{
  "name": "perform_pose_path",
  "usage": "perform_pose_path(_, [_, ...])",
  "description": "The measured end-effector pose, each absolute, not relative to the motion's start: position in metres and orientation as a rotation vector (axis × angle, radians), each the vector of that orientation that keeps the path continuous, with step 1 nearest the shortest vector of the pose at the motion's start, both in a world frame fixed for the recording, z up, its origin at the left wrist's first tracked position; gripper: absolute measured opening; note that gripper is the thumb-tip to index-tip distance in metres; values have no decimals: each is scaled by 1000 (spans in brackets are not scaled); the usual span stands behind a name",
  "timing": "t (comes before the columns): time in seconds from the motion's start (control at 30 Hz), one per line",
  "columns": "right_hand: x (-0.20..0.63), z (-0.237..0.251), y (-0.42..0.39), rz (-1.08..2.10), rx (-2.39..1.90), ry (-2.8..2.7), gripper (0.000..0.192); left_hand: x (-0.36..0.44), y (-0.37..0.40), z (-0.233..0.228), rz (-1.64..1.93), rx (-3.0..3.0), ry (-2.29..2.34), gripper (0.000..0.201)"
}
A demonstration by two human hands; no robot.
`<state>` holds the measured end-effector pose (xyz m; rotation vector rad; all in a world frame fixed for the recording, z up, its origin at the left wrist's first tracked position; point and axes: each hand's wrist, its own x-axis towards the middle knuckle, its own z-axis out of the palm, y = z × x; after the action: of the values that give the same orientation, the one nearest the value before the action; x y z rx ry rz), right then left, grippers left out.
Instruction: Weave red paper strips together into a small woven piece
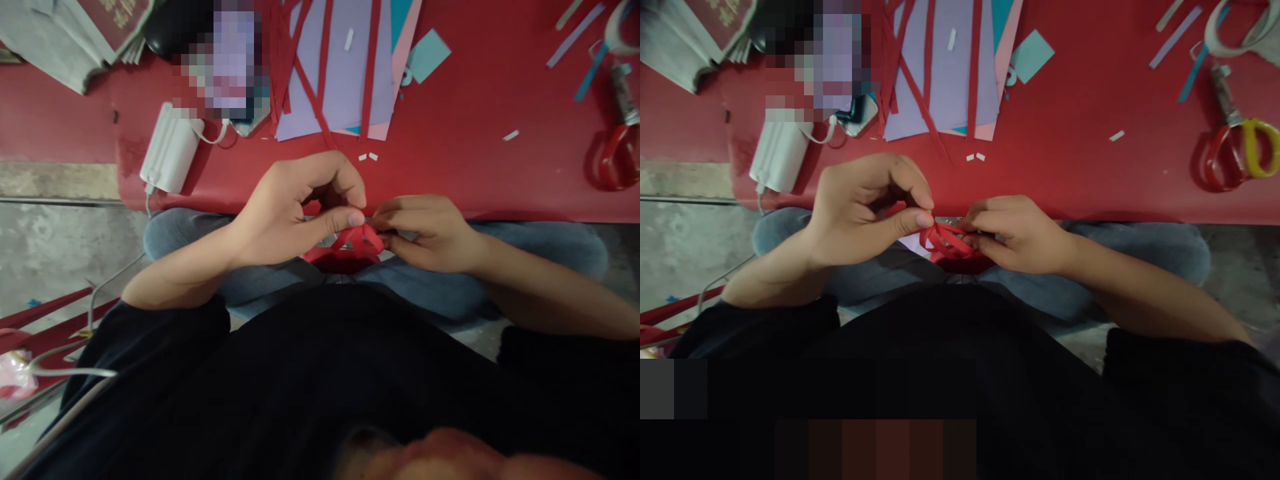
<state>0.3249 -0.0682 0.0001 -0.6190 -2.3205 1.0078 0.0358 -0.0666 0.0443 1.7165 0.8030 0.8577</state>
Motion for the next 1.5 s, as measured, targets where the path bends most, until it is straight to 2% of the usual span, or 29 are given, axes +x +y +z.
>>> perform_pose_path(0.27, [325, -3, -67, 1082, -650, -2289, 17, 32, -61, 48, 771, 1754, 749, 9])
perform_pose_path(0.53, [322, -1, -67, 1097, -648, -2285, 20, 28, -52, 43, 542, 1576, 641, 20])
perform_pose_path(1.0, [321, 4, -65, 991, -571, -2346, 18, 36, -54, 43, 481, 1433, 655, 24])
perform_pose_path(1.07, [321, 5, -65, 982, -586, -2356, 18, 37, -52, 44, 473, 1446, 651, 27])
perform_pose_path(1.17, [321, 6, -64, 1003, -602, -2320, 21, 29, -40, 40, 578, 1461, 686, 43])
perform_pose_path(1.27, [322, 8, -63, 1049, -591, -2280, 24, 0, -14, 27, 756, 1653, 939, 49])
perform_pose_path(1.33, [323, 10, -63, 1052, -584, -2274, 24, -28, 4, 19, 721, 1841, 1421, 43])
perform_pose_path(1.4, [323, 13, -63, 1052, -571, -2266, 24, -53, 15, 14, 440, 1900, 1881, 54])
perform_pose_path(1.5, [323, 17, -64, 1070, -560, -2256, 24, -73, 13, 15, -15, 1985, 2051, 81])
